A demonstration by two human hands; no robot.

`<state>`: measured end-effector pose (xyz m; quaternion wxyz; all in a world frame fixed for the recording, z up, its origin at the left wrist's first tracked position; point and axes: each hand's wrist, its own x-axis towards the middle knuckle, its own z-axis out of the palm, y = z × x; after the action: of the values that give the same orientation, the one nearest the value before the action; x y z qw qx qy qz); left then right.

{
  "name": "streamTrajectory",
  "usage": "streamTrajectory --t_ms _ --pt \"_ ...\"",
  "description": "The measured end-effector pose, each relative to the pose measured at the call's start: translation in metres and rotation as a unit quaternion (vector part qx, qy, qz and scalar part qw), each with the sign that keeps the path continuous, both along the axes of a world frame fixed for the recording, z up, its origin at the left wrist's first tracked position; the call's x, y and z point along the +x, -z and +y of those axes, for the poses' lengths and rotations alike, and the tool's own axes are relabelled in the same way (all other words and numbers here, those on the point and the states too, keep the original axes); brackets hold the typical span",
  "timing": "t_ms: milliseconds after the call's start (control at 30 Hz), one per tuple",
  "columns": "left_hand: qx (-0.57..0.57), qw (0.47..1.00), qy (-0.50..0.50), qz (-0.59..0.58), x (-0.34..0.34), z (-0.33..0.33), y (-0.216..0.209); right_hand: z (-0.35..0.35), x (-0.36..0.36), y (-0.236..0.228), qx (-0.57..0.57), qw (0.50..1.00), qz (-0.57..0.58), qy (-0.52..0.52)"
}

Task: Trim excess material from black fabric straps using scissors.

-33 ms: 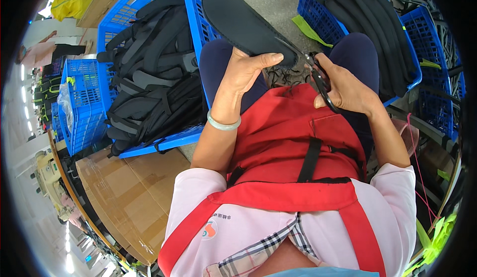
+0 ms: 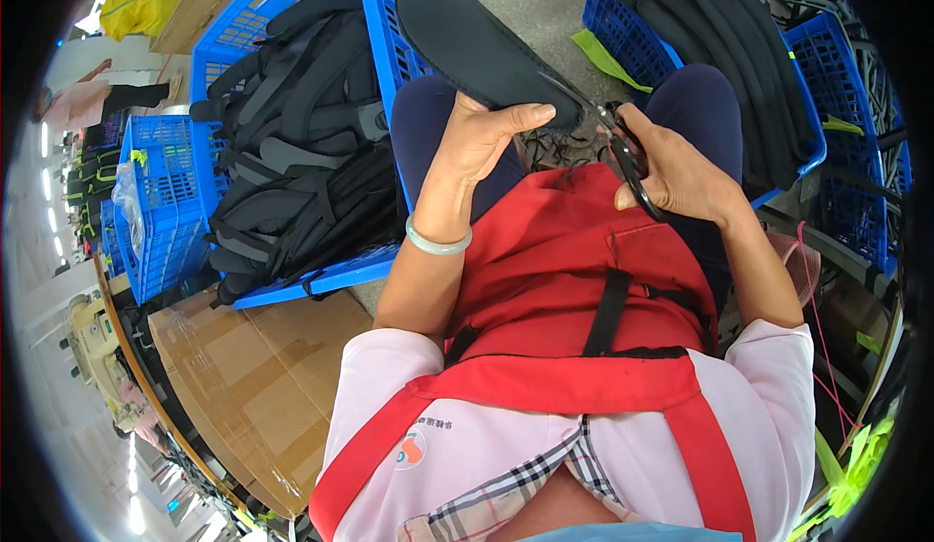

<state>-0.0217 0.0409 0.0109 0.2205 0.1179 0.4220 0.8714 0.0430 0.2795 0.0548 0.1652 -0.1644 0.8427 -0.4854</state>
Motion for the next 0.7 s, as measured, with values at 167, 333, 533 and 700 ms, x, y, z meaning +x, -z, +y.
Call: streamTrajectory --t_ms 167,333,533,700 --pt "-0.013 1.000 -0.008 -0.001 0.001 0.002 -0.001 0.005 -0.003 0.001 0.019 0.997 -0.070 -0.007" --pt "-0.004 1.000 0.002 -0.004 0.001 0.001 -0.001 0.009 -0.003 0.011 -0.014 0.989 -0.144 0.027" --pt "-0.002 1.000 0.011 0.015 0.002 0.001 0.000 -0.001 0.000 -0.005 0.072 0.995 -0.071 -0.015" --pt "-0.014 1.000 0.011 -0.001 0.001 0.001 -0.002 0.000 -0.002 0.002 0.026 0.996 -0.081 0.013"
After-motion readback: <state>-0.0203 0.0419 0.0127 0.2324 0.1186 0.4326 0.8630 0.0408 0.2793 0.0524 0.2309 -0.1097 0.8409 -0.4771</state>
